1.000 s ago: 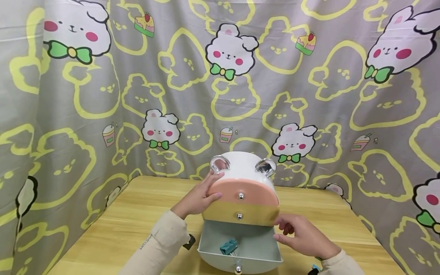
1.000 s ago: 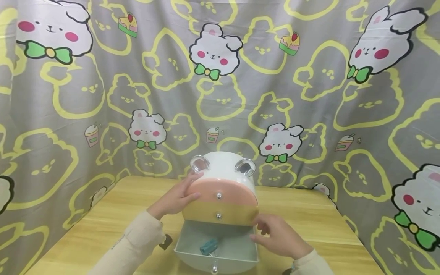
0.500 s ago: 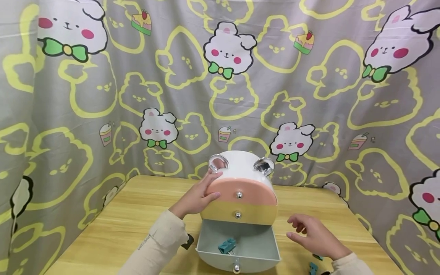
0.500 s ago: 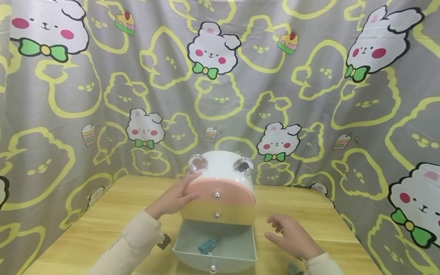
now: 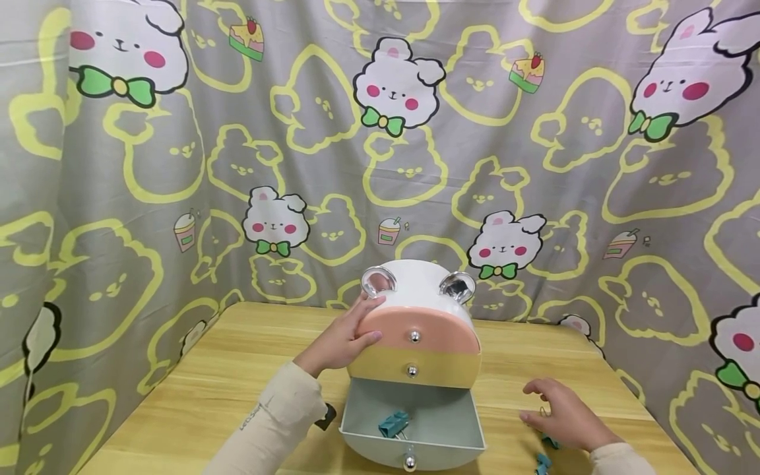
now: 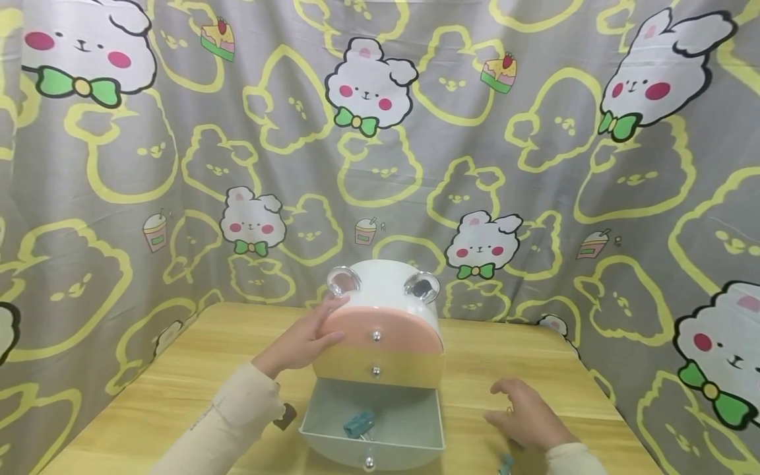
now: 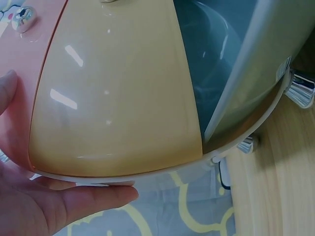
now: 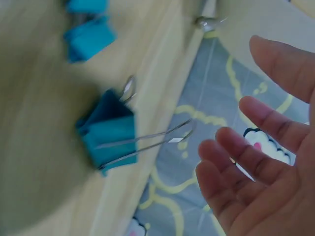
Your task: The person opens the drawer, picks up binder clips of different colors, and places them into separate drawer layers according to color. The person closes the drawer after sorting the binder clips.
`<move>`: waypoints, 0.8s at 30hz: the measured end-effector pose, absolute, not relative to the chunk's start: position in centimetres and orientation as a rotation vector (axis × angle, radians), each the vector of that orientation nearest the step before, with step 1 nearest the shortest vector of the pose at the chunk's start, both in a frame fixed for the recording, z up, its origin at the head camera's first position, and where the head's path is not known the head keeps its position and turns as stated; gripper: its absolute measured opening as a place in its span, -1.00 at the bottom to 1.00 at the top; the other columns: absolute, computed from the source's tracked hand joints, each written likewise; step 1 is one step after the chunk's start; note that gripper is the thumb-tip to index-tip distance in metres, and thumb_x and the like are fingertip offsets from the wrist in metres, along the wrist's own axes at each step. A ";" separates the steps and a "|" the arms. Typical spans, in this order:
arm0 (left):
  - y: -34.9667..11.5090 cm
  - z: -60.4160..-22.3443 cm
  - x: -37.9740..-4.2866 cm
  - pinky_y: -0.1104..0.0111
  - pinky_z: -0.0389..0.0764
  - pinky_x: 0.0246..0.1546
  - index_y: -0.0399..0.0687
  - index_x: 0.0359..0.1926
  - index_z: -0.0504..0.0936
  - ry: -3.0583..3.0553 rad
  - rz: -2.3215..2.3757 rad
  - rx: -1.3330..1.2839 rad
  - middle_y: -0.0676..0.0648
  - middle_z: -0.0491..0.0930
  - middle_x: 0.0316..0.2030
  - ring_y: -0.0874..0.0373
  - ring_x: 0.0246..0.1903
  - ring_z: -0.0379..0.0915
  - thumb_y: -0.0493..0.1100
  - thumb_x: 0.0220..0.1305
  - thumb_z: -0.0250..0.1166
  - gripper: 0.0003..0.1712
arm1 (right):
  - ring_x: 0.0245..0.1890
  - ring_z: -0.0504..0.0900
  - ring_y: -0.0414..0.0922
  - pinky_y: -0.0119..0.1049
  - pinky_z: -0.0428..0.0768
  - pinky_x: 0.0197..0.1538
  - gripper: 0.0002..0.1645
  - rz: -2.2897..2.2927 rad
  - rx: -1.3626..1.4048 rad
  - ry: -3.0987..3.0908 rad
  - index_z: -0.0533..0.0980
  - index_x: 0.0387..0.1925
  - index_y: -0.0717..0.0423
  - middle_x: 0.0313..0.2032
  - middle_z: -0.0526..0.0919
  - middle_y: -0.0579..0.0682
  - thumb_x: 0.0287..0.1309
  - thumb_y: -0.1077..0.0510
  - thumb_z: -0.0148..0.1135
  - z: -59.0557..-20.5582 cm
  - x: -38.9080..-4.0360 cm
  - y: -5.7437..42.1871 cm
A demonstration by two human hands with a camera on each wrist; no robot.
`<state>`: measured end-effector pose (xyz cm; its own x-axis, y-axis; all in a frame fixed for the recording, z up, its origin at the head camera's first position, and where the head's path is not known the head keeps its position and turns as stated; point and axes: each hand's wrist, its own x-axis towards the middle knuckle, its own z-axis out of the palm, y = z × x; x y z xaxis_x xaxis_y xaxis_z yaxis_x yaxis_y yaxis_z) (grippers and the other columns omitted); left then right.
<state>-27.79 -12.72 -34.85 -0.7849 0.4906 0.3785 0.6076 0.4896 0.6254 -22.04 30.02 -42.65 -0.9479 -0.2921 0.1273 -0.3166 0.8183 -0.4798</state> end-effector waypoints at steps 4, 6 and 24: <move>-12.7 -34.9 -27.8 -0.22 0.15 0.22 0.16 0.46 0.15 -2.580 -1.169 -0.963 -0.24 -0.17 0.49 -0.26 0.40 -0.07 -0.05 0.36 0.24 -0.28 | -0.01 0.51 0.25 0.13 0.51 -0.07 -0.35 0.817 0.407 -3.048 0.47 0.03 0.26 0.00 0.52 0.21 0.01 -0.04 0.47 -43.3 -22.3 31.1; -12.7 -34.9 -27.8 -0.21 0.15 0.22 0.17 0.46 0.14 -2.584 -1.173 -0.957 -0.23 -0.18 0.49 -0.25 0.40 -0.08 -0.05 0.36 0.24 -0.28 | 0.02 0.48 0.29 0.18 0.48 -0.04 -0.30 0.814 0.387 -3.083 0.46 0.05 0.26 0.01 0.51 0.24 -0.02 -0.06 0.49 -43.6 -22.4 31.5; -12.6 -34.8 -27.7 -0.22 0.13 0.23 0.18 0.45 0.15 -2.587 -1.178 -0.945 -0.22 -0.17 0.49 -0.23 0.41 -0.12 -0.05 0.37 0.23 -0.28 | -0.12 0.57 0.12 0.13 0.51 -0.10 -0.42 0.872 0.339 -3.204 0.51 -0.10 0.17 -0.11 0.60 0.05 -0.18 0.11 0.59 -46.1 -23.5 33.1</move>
<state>-27.66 -12.63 -34.78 -0.7915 0.4845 0.3725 0.5991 0.4944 0.6298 -23.54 33.10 -46.08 -0.9604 -0.2440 -0.1344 -0.1421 0.8443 -0.5167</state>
